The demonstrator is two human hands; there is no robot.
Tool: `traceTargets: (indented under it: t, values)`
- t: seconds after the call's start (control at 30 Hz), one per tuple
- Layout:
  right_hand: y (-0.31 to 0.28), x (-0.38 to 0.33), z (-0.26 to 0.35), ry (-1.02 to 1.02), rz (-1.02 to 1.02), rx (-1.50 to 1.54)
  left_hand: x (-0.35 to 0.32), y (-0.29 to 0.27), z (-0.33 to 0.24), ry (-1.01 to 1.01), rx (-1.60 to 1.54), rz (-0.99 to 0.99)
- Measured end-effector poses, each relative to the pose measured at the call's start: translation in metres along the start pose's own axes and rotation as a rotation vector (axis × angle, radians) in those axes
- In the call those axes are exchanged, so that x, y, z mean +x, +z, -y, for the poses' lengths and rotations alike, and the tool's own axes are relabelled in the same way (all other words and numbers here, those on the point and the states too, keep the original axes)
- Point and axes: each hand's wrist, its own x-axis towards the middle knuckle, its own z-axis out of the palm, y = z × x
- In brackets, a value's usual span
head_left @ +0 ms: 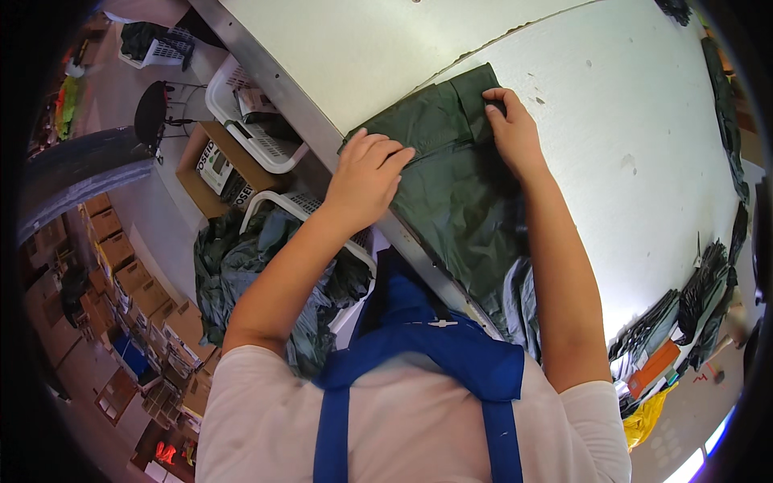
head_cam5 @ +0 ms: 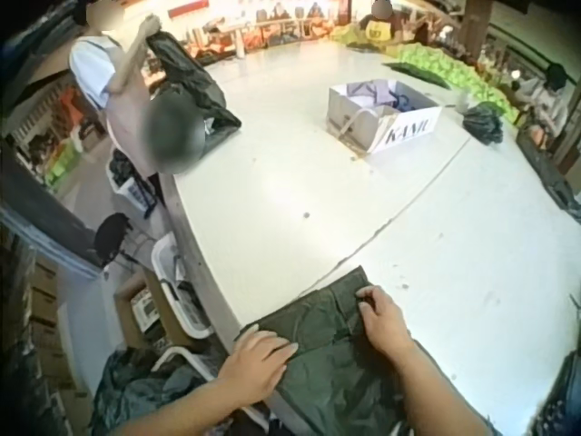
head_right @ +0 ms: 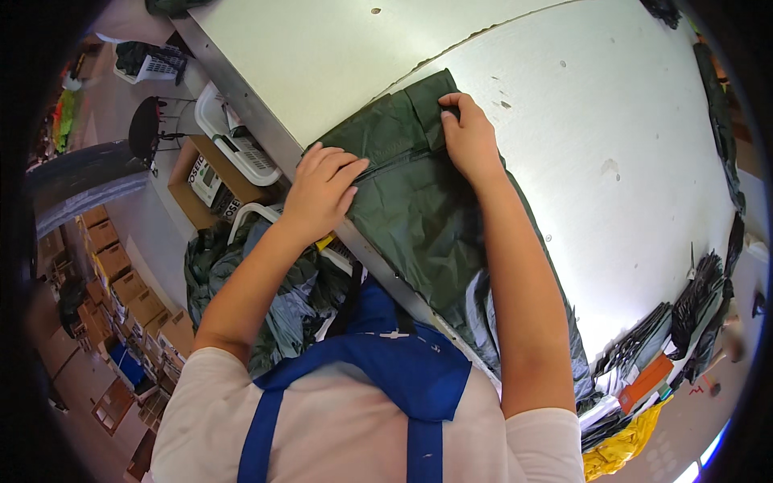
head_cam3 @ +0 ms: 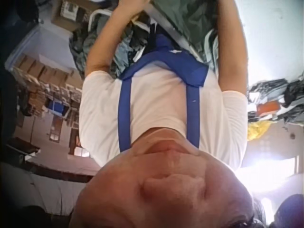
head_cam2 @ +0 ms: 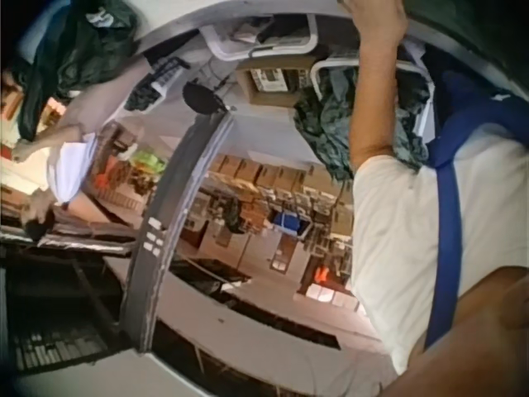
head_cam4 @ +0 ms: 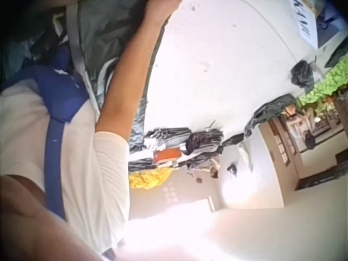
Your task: The person folds a dark green raincoat on a white table, aligning edges and smoothing the fabric. The person then places the folded coat into a white plastic basket and continues folding another green raincoat.
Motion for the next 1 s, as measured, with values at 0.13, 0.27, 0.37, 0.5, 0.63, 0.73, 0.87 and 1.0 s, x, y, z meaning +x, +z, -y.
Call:
traceTargets:
  t: [0.13,0.27,0.37,0.5,0.63,0.73,0.87,1.0]
  values:
    - [-0.002,-0.002,-0.004,-0.117,0.004,-0.142,-0.021,0.015,0.007,0.055,0.03,0.017]
    - [-0.001,-0.015,0.018,-0.227,-0.14,-0.542,-0.024,0.016,0.009,0.065,-0.019,0.07]
    - [-0.006,-0.015,0.025,-0.363,-0.208,-0.701,-0.023,0.011,0.008,0.061,-0.023,0.069]
    - [0.006,-0.011,0.028,-0.118,0.162,-0.567,-0.024,0.011,0.004,0.068,0.019,0.06]
    - [0.024,0.004,0.054,0.082,0.251,-0.555,-0.022,0.011,0.003,0.075,-0.006,0.03]
    - [0.019,0.018,0.063,0.354,0.392,-0.323,-0.002,-0.004,0.014,-0.158,-0.309,-0.066]
    - [0.023,0.016,0.069,0.432,0.326,-0.272,0.03,-0.014,0.021,-0.447,0.034,-0.011]
    - [0.038,0.013,0.075,0.339,0.268,-0.466,0.04,-0.026,0.003,-0.367,-0.077,0.124]
